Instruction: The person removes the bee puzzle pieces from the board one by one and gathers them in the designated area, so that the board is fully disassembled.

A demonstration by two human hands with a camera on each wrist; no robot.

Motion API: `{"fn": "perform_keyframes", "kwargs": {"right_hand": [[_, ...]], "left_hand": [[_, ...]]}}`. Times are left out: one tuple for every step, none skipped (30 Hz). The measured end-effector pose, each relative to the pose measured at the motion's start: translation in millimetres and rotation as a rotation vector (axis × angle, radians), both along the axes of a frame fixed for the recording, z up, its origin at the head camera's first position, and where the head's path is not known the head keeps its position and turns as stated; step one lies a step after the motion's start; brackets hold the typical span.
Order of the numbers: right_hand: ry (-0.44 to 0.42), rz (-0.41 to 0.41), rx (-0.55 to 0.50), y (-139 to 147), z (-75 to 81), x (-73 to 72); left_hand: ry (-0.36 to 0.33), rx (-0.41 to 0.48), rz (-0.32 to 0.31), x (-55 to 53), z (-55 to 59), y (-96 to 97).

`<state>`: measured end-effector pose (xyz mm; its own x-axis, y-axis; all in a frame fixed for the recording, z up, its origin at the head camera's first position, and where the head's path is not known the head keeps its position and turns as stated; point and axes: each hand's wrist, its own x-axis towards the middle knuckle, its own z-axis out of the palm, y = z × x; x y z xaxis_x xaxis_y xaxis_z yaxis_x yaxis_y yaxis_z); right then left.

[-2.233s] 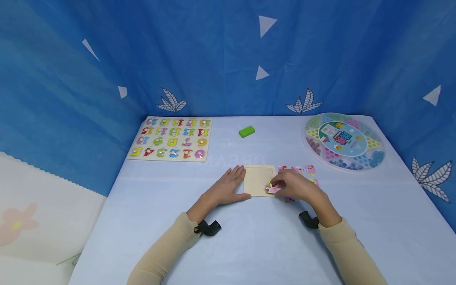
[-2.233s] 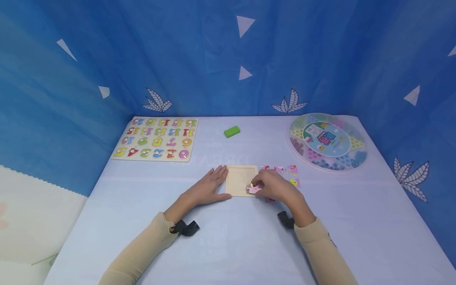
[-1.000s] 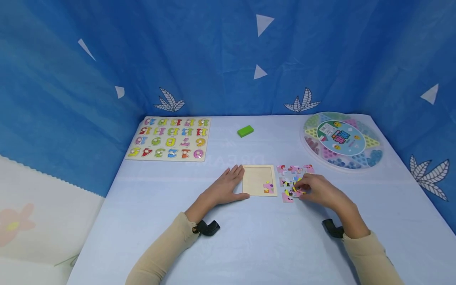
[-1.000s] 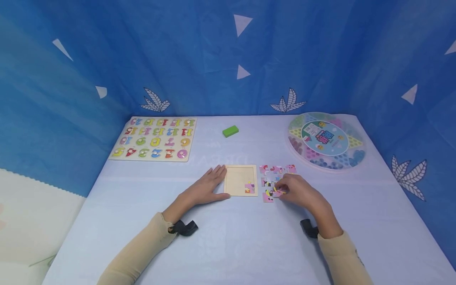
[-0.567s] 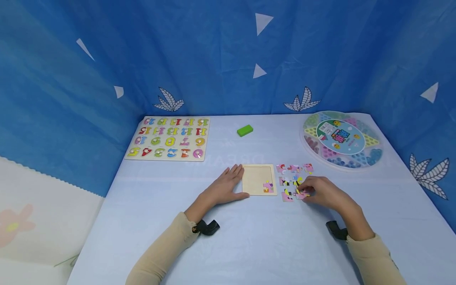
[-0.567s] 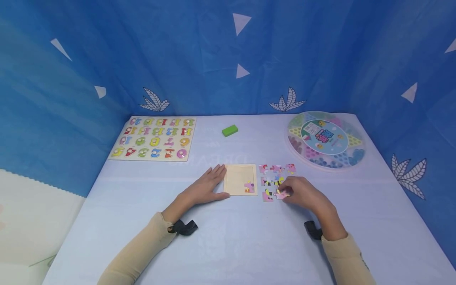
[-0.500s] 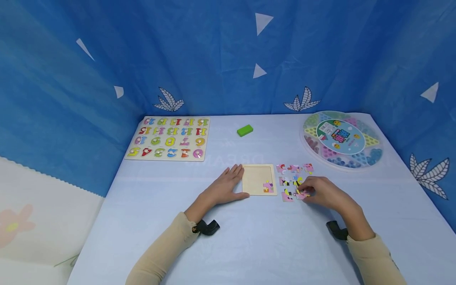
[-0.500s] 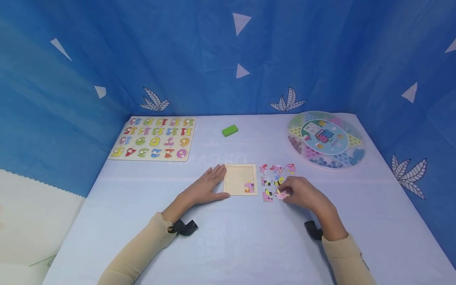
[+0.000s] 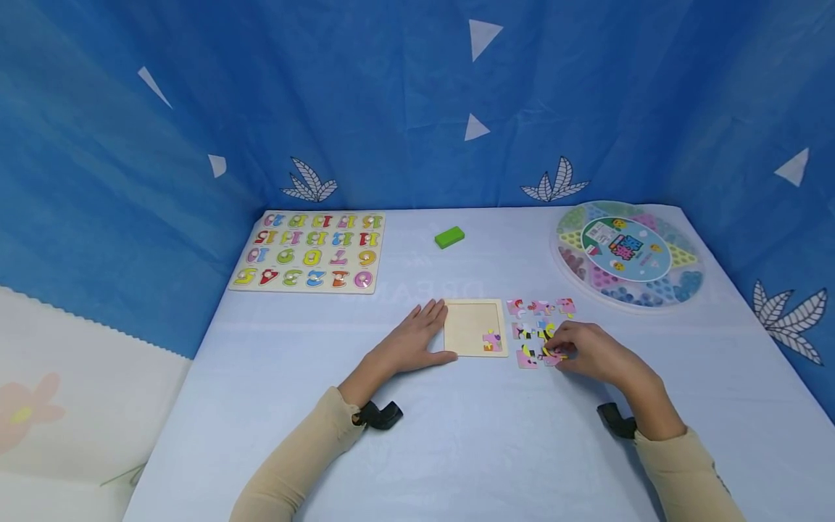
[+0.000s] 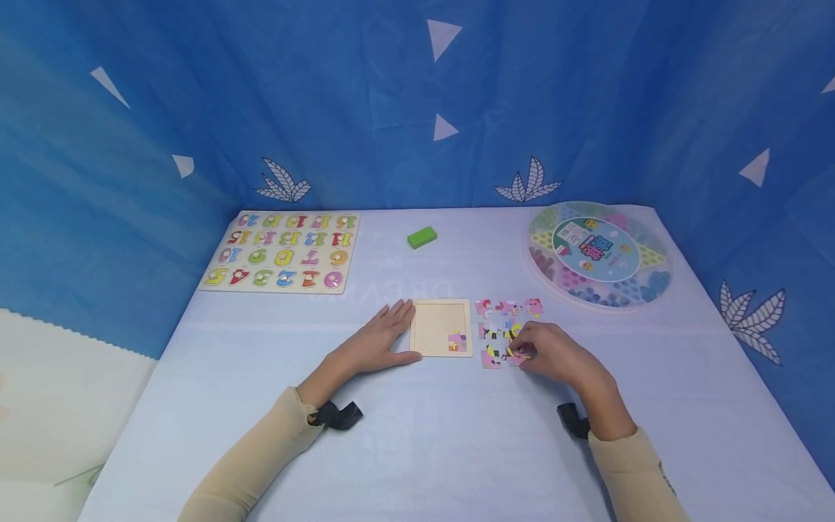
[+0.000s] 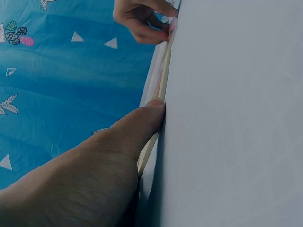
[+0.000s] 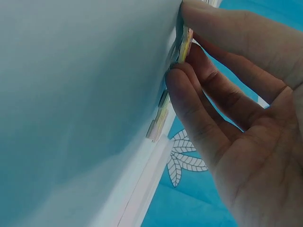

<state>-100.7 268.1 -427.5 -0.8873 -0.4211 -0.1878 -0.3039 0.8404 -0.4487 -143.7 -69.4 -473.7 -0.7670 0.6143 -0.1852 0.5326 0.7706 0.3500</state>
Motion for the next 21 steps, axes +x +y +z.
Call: {"fn": "perform_keyframes", "kwargs": {"right_hand": [[-0.003,-0.003,0.003,0.2,0.0,0.0],[-0.006,-0.006,0.007,0.4,-0.1,0.1],[-0.006,-0.001,0.007,0.7,0.0,0.2],[-0.007,0.000,0.009,0.9,0.0,0.4],[-0.006,0.002,0.008,1.1,-0.1,0.4],[-0.007,0.002,0.008,1.3,-0.2,0.4],[-0.006,0.004,0.007,1.5,-0.1,0.5],[-0.006,0.005,0.008,1.6,0.0,0.6],[-0.006,0.006,0.007,1.7,0.2,0.6],[-0.008,0.000,0.010,1.6,0.3,0.7],[-0.009,0.001,0.011,1.8,0.4,0.7],[-0.010,0.000,0.010,1.8,0.5,0.6],[-0.010,0.000,0.010,1.9,0.5,0.6],[-0.011,-0.002,0.011,2.0,0.3,0.5],[-0.012,-0.003,0.011,2.2,-0.1,0.4],[-0.013,-0.006,0.010,2.2,-0.4,0.3],[-0.012,-0.007,0.008,2.3,-0.6,0.3],[-0.011,-0.008,0.007,2.4,-0.9,0.3],[-0.010,-0.009,0.006,2.5,-1.2,0.3],[-0.009,-0.011,0.006,2.6,-1.5,0.4],[-0.009,-0.012,0.005,2.7,-1.7,0.3]], "left_hand": [[0.001,0.002,0.000,-0.1,-0.1,0.0],[0.001,0.003,0.000,-0.2,-0.2,0.0],[0.000,0.003,0.000,-0.2,-0.3,0.0],[0.000,0.003,0.000,-0.3,-0.3,0.1],[-0.001,0.004,-0.001,-0.2,-0.3,0.2],[-0.002,0.005,0.000,-0.2,-0.3,0.2],[-0.002,0.004,0.000,-0.1,-0.3,0.3],[-0.003,0.003,0.000,0.0,-0.3,0.3],[-0.003,0.004,0.000,0.0,-0.4,0.3],[-0.002,0.003,0.001,0.1,-0.4,0.3],[-0.002,0.004,0.001,0.1,-0.3,0.3],[-0.001,0.003,0.001,0.1,-0.3,0.2],[-0.001,0.003,0.001,0.1,-0.2,0.2],[0.000,0.003,0.000,0.1,-0.2,0.2],[0.002,0.002,0.000,0.0,-0.2,0.1],[0.003,0.001,0.000,-0.2,-0.4,0.2],[0.005,0.000,0.000,-0.3,-0.6,0.2],[0.006,-0.001,0.000,-0.4,-0.9,0.2],[0.007,-0.001,0.000,-0.5,-1.2,0.2],[0.008,-0.001,0.000,-0.4,-1.4,0.3],[0.008,-0.002,-0.001,-0.5,-1.7,0.3]]}}
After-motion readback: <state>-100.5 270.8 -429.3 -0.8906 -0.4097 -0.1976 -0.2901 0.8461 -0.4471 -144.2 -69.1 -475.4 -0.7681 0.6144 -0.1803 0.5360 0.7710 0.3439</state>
